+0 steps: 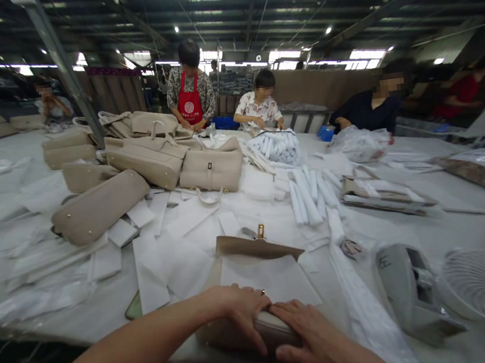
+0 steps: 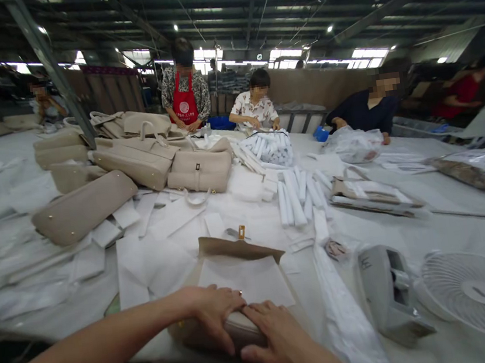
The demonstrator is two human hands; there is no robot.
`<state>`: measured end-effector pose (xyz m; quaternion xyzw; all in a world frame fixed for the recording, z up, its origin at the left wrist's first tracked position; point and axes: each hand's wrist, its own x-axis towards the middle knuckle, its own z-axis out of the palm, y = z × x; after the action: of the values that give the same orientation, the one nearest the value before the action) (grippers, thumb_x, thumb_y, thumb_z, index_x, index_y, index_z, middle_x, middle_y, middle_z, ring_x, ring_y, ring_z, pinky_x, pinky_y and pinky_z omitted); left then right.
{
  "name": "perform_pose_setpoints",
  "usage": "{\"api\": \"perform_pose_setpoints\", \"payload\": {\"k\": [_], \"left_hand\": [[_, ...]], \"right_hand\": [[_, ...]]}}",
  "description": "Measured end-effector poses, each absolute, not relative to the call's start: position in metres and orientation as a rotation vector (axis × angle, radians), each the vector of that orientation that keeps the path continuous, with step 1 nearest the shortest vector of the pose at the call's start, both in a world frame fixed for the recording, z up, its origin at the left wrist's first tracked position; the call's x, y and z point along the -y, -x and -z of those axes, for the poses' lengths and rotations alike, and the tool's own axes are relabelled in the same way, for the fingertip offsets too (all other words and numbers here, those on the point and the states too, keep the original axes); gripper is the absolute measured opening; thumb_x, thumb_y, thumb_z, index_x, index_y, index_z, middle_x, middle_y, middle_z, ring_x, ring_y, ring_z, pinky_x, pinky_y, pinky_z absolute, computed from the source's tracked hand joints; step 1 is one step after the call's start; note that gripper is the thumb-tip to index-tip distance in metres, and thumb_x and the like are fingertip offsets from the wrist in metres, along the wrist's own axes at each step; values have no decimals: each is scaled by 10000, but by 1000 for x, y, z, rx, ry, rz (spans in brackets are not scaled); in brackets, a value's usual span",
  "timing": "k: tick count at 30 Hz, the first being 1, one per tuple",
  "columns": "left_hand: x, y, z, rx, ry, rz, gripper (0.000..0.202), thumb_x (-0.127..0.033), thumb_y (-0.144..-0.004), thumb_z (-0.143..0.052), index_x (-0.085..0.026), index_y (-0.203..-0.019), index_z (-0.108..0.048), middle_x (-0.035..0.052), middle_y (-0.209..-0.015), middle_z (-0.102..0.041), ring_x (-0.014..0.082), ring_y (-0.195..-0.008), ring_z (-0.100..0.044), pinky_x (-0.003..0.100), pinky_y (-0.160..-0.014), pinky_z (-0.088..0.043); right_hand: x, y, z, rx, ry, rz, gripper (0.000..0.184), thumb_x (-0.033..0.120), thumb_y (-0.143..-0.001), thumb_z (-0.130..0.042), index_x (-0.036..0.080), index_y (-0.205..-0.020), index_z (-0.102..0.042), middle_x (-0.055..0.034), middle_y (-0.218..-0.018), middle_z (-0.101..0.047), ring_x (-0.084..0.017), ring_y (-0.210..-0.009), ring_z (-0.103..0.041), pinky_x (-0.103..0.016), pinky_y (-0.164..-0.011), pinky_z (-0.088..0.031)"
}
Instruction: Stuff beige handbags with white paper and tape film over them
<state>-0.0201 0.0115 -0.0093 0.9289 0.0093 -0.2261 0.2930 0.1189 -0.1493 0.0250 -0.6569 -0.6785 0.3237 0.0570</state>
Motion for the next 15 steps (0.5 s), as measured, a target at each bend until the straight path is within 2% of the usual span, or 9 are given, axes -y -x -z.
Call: {"api": "perform_pose_setpoints", "payload": {"k": [3, 7, 11, 15], "left_hand": [[-18, 21, 10, -51, -2376, 645, 892, -689, -560, -666, -251, -1292, -404, 101, -1302, -483, 346, -1153, -482, 511, -979, -344], [-21, 21, 12, -87, -2392, 625, 888, -701, -565, -653, -247, -1287, -407, 106, -1316, -477, 355, -1176, -460, 552, -993, -310], [-14, 21, 10, -157, -2461, 582, 833, -668, -553, -678, -256, -1236, -438, 113, -1237, -531, 365, -1122, -498, 582, -953, -325], [-9, 22, 8, -149, -2498, 527, 849, -650, -572, -667, -264, -1276, -388, 134, -1277, -494, 383, -1118, -494, 604, -902, -358]], "right_hand": [[140, -126, -21, 2023, 2029, -922, 510, 533, -844, -483, 239, -1258, -533, -96, -1162, -570, -272, -1046, -503, -388, -926, -357], [130, -131, -17, 2018, 2180, -767, 503, 567, -832, -481, 218, -1179, -588, -125, -1098, -566, -298, -1024, -499, -430, -900, -357], [128, -127, -14, 1995, 2158, -833, 462, 544, -843, -465, 200, -1113, -616, -114, -999, -591, -264, -925, -536, -375, -824, -399], [130, -123, -15, 1977, 2193, -775, 440, 553, -828, -482, 191, -1006, -658, -120, -1025, -595, -272, -970, -532, -383, -865, -382]]}}
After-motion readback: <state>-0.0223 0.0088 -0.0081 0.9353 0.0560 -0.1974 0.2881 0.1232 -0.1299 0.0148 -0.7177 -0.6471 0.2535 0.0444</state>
